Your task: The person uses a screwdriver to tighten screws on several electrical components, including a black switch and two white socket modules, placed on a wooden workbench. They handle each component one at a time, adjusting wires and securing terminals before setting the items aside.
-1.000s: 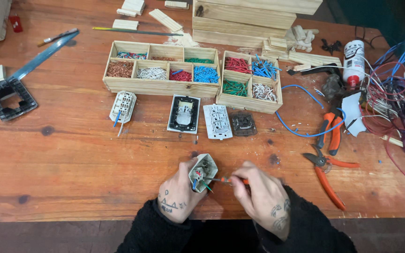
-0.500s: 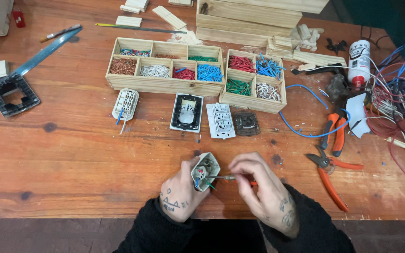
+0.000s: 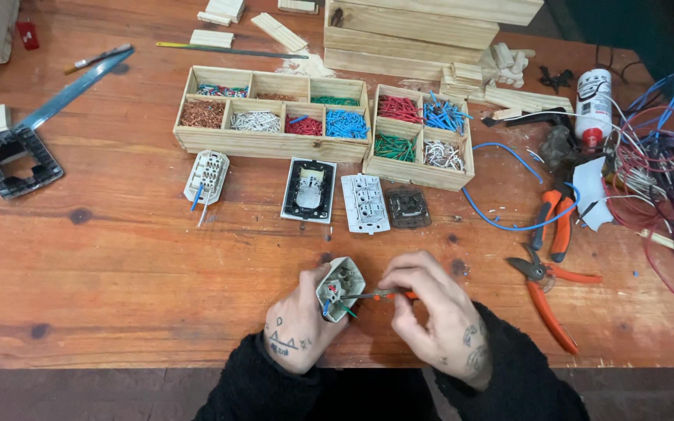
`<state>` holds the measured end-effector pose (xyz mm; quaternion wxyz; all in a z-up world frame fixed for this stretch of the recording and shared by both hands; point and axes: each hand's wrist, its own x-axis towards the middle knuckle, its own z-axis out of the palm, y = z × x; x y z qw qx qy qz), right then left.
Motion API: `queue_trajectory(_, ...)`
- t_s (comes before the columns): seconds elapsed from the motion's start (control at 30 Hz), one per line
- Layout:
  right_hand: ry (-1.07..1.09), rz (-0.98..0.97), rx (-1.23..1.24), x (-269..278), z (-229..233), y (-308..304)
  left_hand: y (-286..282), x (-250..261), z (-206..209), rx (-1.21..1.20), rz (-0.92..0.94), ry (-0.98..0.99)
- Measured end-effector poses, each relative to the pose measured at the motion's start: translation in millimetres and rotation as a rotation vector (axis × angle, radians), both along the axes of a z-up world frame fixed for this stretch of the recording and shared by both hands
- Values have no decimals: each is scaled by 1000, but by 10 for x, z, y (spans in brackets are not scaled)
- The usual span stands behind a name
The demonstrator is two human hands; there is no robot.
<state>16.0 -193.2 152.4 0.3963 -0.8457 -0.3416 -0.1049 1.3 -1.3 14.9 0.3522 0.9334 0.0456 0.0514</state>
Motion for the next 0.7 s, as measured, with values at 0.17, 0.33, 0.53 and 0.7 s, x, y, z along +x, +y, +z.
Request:
queue_trajectory(0.17,51,-76,-1,-45,-65,-21,13,-11,-11,-12,-22,-7)
queue_trajectory(0.33,40,76,40,-58,74,28,-29,-9,-22,48,35,-58)
queue_trajectory(0.53,88,24,186,-49,-95,28,-22,-12,40,20,28,-8)
queue_trajectory(0.7,-1,6,87,-24,-86,23,-20,-2,-22,31,33,-25)
